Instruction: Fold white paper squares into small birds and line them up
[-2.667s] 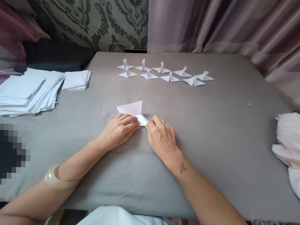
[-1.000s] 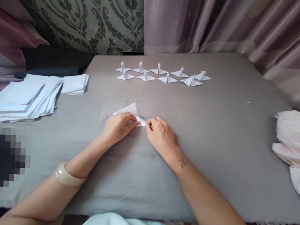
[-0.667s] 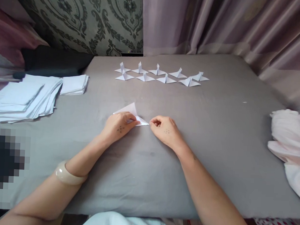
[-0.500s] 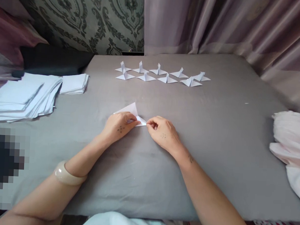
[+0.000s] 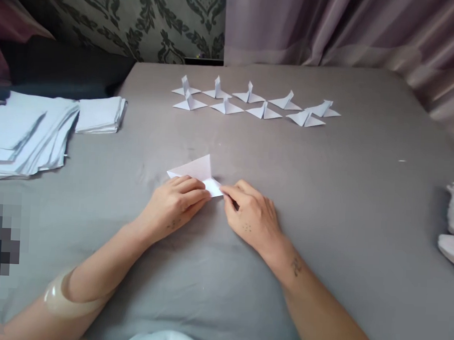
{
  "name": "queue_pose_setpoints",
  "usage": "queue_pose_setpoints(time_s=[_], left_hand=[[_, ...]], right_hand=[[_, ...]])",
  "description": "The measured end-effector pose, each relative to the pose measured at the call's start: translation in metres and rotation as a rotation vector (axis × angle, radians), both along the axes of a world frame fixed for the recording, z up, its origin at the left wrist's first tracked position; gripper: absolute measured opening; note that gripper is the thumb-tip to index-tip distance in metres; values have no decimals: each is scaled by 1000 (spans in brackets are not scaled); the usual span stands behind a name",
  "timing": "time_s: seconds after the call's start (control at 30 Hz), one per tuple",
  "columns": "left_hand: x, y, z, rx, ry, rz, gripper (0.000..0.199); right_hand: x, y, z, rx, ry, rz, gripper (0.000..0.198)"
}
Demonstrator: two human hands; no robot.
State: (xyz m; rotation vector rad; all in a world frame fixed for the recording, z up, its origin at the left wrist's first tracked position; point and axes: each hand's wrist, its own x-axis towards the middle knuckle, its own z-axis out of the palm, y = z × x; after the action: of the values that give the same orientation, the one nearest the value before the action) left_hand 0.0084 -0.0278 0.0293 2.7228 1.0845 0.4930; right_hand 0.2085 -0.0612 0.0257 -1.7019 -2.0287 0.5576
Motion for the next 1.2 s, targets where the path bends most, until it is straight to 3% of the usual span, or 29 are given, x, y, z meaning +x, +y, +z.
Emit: queue_pose_setpoints(time_s=[0.23,0.5,0.73,0.87,1.2], left_hand=[[-9,0,3,59,3,-62,17],[-12,4,0,-21,-94,-10,17],[-8,6,1,-34,-96,93,11],[-9,6,1,-38,-69,84,13],[-2,9,6,-308,-218,264,11]], right_hand=[[-4,-7,0,107,-111,55,24],[-7,-8,-1,204,-132,73,16],[-10,-9,0,181,-116,11,13],[-11,-10,0,141,-92,2,13],[-18,-9,1,123,-223,-58,14]])
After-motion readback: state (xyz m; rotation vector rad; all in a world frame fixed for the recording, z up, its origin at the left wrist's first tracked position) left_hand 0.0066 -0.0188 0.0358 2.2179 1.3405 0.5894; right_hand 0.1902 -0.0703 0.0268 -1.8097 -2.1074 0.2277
